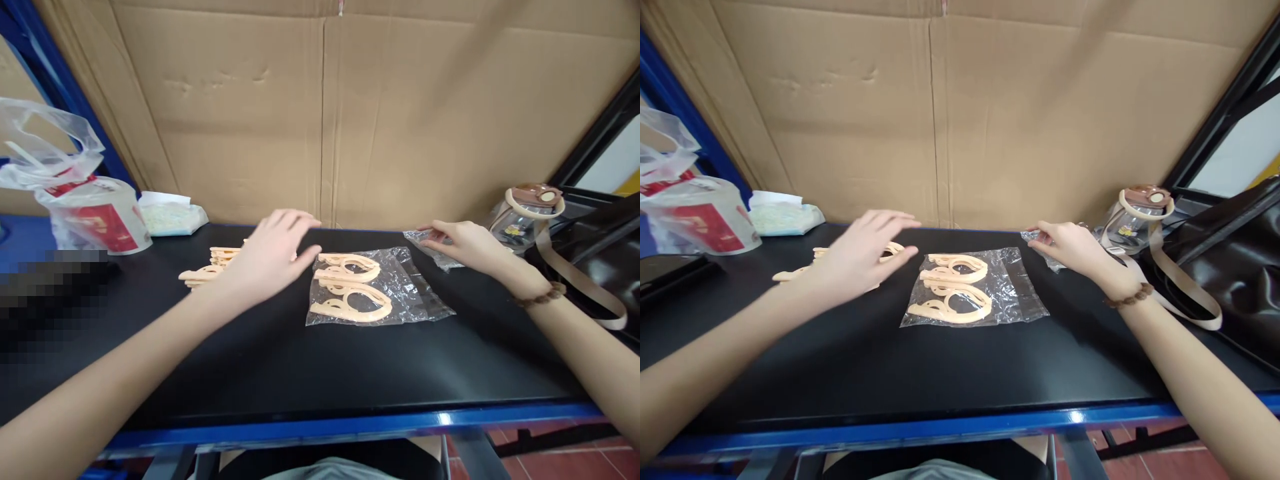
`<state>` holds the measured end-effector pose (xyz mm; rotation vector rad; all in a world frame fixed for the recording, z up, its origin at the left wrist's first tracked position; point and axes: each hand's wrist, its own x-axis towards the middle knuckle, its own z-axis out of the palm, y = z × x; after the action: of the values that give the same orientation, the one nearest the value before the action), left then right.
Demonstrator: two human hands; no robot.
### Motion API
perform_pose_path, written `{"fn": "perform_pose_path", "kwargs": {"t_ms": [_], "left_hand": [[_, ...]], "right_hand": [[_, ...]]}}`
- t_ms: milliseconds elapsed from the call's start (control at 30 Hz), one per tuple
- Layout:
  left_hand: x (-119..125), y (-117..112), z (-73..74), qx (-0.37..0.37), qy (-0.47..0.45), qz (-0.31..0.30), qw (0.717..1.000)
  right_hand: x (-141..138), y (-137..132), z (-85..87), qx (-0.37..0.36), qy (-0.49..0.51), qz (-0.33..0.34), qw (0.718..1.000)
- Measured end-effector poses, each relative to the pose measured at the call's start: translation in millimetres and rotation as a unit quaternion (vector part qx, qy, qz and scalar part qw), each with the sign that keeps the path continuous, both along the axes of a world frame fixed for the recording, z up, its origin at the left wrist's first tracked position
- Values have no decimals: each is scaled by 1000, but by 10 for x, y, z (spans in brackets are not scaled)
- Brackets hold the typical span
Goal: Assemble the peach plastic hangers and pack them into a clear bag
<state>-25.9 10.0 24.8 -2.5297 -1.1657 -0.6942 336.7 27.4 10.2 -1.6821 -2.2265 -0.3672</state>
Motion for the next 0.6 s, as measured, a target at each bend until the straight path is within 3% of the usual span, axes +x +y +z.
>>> {"fn": "perform_pose_path", "kwargs": {"t_ms": [100,167,267,400,600], "left_hand": [[-162,185,211,-106,35,86,990],[-240,366,324,-224,84,93,966],[-269,679,410,-335,165,119,920],[-191,1011,405,-414,235,131,869],[-186,1160,338,-428,224,127,866]], "right_hand": [[2,6,-1,-6,-7,26,1000],[10,7,10,-9,-9,28,1000],[21,-4,30,-13,-9,20,1000],[1,-44,58,-14,-2,26,1000],[-52,-84,89,-21,17,36,999]]}}
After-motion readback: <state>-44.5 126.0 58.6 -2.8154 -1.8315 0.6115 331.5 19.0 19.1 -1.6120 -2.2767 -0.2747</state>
